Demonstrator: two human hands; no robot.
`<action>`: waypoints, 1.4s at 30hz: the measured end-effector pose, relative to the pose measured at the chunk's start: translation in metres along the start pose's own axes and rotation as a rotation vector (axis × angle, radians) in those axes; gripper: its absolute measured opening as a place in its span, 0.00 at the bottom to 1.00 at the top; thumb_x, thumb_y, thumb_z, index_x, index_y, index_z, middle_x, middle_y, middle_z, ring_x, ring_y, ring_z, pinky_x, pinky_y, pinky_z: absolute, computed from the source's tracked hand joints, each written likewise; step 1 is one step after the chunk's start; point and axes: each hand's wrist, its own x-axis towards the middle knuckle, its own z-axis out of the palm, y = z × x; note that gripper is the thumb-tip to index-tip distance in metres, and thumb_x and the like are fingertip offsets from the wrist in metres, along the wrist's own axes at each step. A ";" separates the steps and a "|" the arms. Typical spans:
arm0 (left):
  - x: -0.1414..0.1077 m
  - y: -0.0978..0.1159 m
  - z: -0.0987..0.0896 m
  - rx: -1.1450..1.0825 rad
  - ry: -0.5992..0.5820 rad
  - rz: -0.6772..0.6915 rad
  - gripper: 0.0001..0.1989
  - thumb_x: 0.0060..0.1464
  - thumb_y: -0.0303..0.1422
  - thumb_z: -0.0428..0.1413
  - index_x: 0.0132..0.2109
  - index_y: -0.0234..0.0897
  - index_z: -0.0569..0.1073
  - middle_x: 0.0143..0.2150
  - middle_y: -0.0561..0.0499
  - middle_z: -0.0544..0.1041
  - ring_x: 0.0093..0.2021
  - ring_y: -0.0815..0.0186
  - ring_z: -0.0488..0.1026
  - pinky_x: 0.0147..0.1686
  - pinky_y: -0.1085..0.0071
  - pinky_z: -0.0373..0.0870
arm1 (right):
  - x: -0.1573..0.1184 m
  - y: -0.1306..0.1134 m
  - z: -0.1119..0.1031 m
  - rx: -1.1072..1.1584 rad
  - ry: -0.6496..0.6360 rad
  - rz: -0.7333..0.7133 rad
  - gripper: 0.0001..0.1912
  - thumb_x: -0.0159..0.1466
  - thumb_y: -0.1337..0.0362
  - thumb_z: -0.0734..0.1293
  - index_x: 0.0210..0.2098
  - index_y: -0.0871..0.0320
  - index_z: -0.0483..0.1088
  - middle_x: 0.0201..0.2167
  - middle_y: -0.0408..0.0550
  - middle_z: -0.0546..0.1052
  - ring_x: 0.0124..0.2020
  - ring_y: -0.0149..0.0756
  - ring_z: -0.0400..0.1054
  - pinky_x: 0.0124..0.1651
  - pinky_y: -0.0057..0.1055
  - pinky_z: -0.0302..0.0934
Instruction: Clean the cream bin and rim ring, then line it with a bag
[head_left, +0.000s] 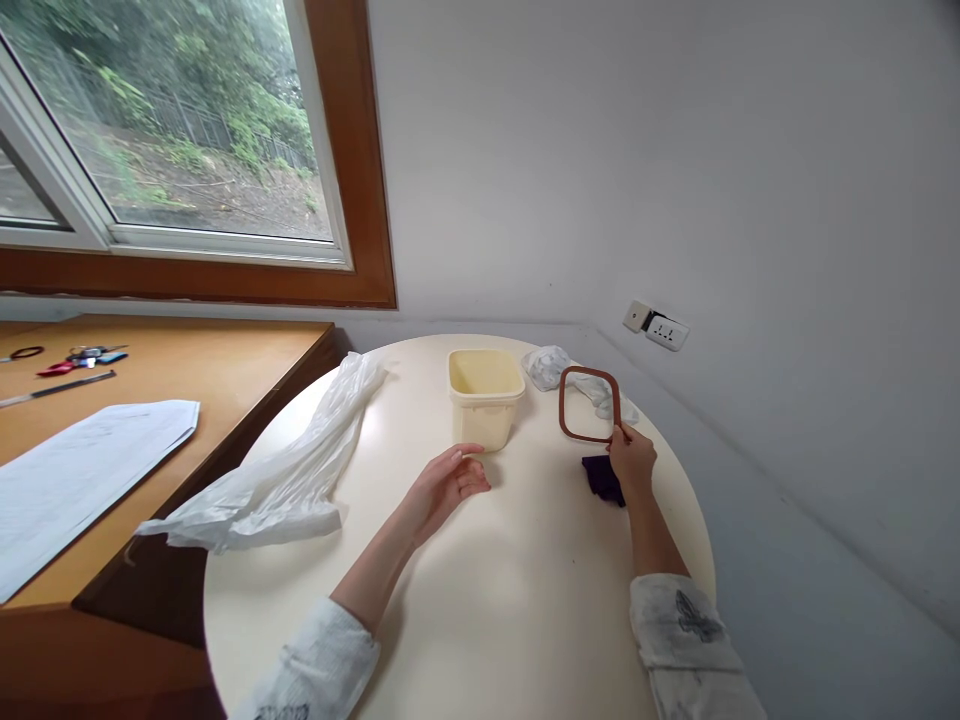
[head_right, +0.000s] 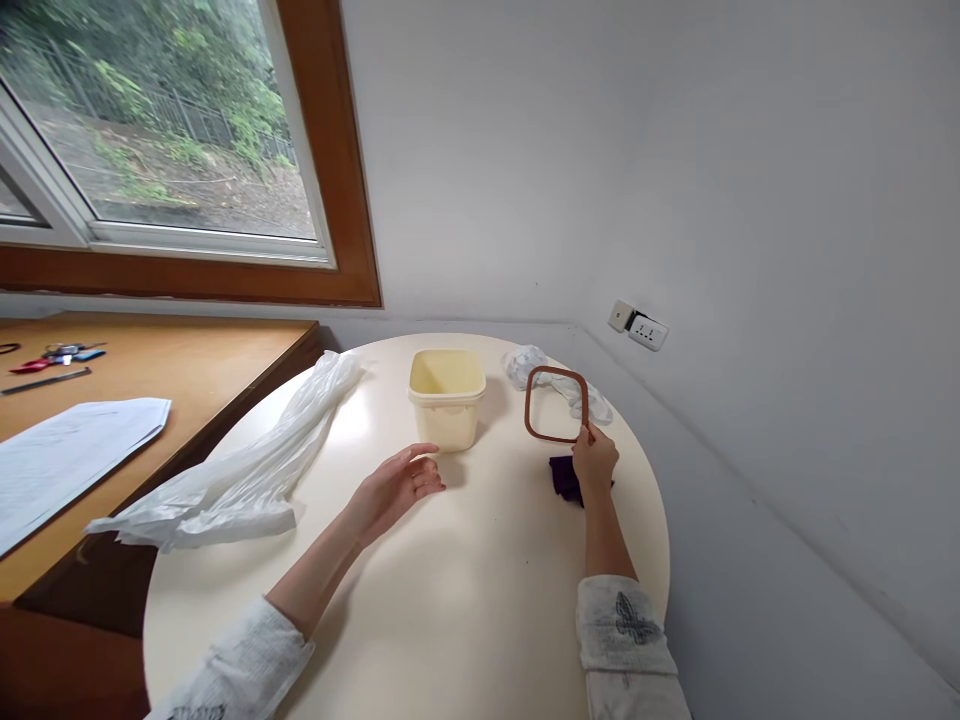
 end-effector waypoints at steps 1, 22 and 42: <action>0.000 0.000 0.000 0.000 0.001 0.001 0.13 0.55 0.36 0.51 0.44 0.34 0.72 0.33 0.45 0.73 0.35 0.63 0.70 0.45 0.61 0.64 | 0.001 -0.001 0.001 -0.055 -0.013 -0.018 0.20 0.58 0.62 0.56 0.40 0.64 0.74 0.20 0.50 0.73 0.27 0.40 0.67 0.36 0.33 0.58; 0.012 -0.004 -0.022 -0.015 0.558 0.107 0.08 0.45 0.28 0.55 0.23 0.34 0.65 0.16 0.60 0.53 0.16 0.77 0.52 0.17 0.78 0.54 | 0.015 0.008 0.023 -0.695 -0.058 -0.096 0.19 0.62 0.64 0.53 0.40 0.62 0.74 0.31 0.57 0.75 0.37 0.44 0.67 0.37 0.35 0.55; 0.011 -0.004 -0.024 0.005 0.601 0.107 0.08 0.43 0.29 0.55 0.22 0.35 0.63 0.17 0.60 0.50 0.17 0.76 0.49 0.16 0.77 0.52 | 0.014 0.016 0.024 -0.718 -0.036 -0.081 0.18 0.61 0.64 0.55 0.36 0.62 0.75 0.32 0.57 0.75 0.37 0.46 0.66 0.36 0.35 0.55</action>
